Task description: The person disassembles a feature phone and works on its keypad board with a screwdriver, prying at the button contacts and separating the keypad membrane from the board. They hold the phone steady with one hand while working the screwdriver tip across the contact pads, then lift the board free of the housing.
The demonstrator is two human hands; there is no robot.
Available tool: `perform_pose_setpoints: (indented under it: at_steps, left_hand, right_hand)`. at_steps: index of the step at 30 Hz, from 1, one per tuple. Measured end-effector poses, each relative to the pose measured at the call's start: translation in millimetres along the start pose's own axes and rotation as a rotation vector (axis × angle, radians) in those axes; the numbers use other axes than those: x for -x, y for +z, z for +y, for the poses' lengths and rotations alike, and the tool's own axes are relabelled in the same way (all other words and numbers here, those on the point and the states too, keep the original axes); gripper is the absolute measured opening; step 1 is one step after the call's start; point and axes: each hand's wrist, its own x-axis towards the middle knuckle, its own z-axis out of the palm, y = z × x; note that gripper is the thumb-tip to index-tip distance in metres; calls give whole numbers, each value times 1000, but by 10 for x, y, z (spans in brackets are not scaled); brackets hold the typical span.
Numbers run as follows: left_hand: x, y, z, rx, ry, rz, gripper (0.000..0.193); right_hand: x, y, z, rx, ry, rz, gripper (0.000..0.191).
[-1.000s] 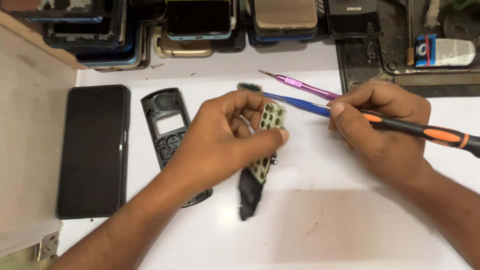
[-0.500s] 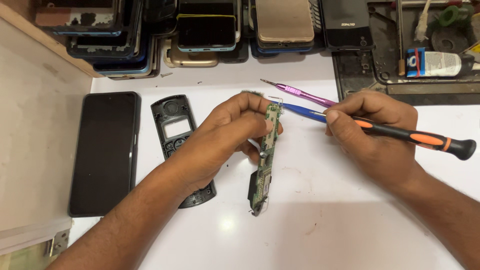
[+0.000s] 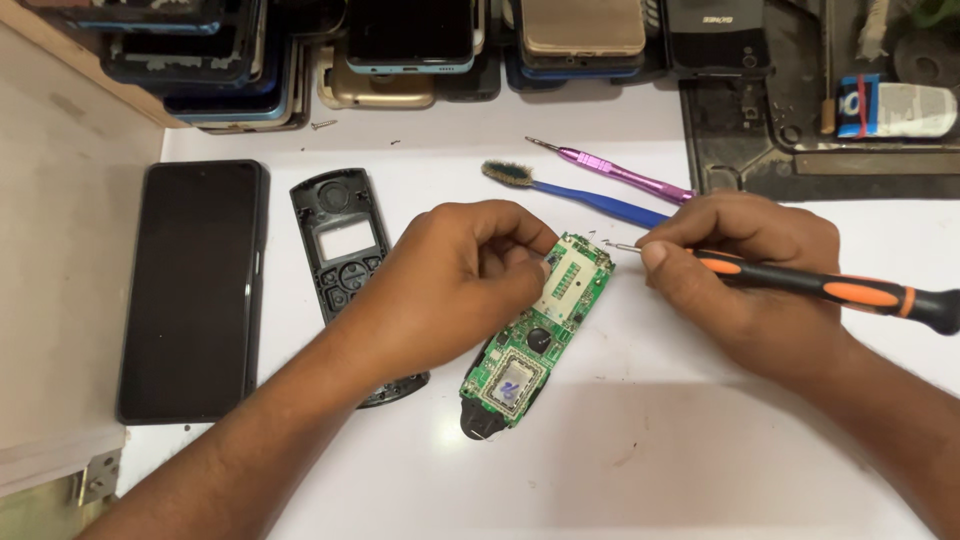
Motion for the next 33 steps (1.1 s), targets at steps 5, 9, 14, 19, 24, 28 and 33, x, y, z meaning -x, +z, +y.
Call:
perform_pose_setpoints:
  at_steps: [5, 9, 14, 19, 24, 28, 33]
  left_hand:
    - [80, 3, 94, -320, 142, 132, 26]
    - [60, -1, 104, -375, 93, 161, 26]
    - [46, 18, 29, -415, 245, 191, 37]
    - [73, 124, -17, -544, 422, 206, 63]
    - [125, 130, 17, -621, 365, 85, 53]
    - [137, 99, 49, -634, 342, 41, 50]
    - [136, 97, 45, -643, 338, 34, 51]
  right_hand:
    - [6, 1, -30, 37, 65, -63, 11]
    - [6, 22, -27, 41, 86, -56, 11]
    - [-13, 15, -13, 110, 124, -88, 11]
    - [-16, 16, 23, 103, 173, -99, 10]
    - [-32, 3, 58, 136, 94, -73, 9]
    - [-39, 10, 68, 90, 128, -28, 8]
    - [-48, 2, 60, 119, 122, -58, 7]
